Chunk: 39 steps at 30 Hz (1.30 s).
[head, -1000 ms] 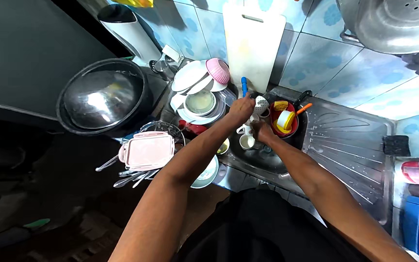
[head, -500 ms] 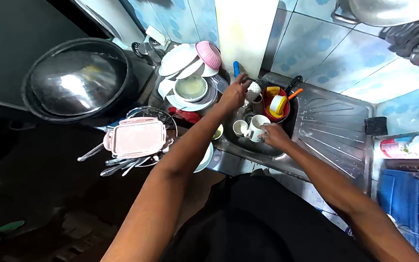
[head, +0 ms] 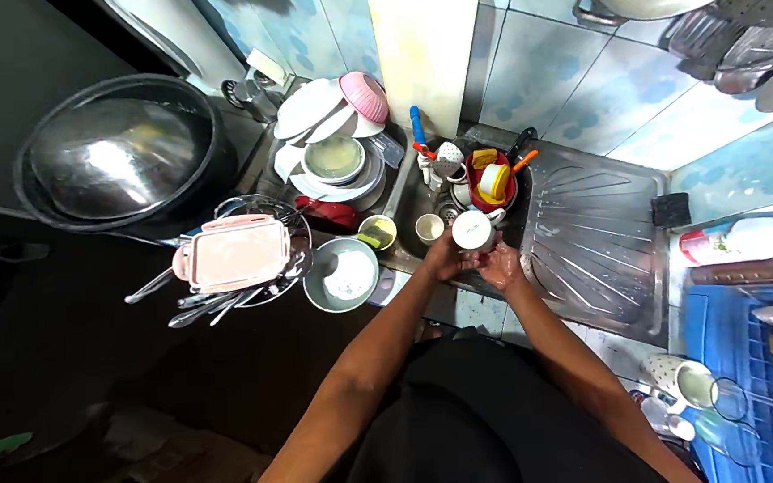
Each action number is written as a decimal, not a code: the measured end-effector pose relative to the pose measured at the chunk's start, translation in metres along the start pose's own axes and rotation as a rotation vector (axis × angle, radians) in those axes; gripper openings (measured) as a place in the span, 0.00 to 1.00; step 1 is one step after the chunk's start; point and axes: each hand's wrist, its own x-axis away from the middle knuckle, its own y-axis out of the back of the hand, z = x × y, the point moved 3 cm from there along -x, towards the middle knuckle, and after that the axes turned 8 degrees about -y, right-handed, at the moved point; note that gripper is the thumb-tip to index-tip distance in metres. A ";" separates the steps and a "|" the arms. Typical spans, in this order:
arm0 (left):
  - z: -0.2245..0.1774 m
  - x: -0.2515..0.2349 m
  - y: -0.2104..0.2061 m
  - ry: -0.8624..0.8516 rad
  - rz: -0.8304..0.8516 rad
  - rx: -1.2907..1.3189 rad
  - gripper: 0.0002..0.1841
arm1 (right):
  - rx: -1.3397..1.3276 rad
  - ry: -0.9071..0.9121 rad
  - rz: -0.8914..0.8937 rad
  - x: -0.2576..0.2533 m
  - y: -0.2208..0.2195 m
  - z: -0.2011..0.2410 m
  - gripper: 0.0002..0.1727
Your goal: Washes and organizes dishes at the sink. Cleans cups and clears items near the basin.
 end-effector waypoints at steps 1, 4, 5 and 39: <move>0.002 0.001 -0.006 -0.048 0.016 0.008 0.39 | 0.006 -0.025 -0.017 0.002 0.000 0.000 0.36; -0.006 0.007 -0.015 -0.209 0.054 -0.043 0.32 | 0.169 -0.163 -0.205 0.012 0.008 0.005 0.33; -0.005 0.005 -0.014 -0.243 0.028 -0.081 0.28 | 0.241 -0.176 -0.274 0.016 0.008 0.007 0.30; 0.029 -0.007 -0.013 -0.300 -0.496 -0.479 0.18 | 1.484 0.521 -0.560 0.011 -0.023 0.042 0.46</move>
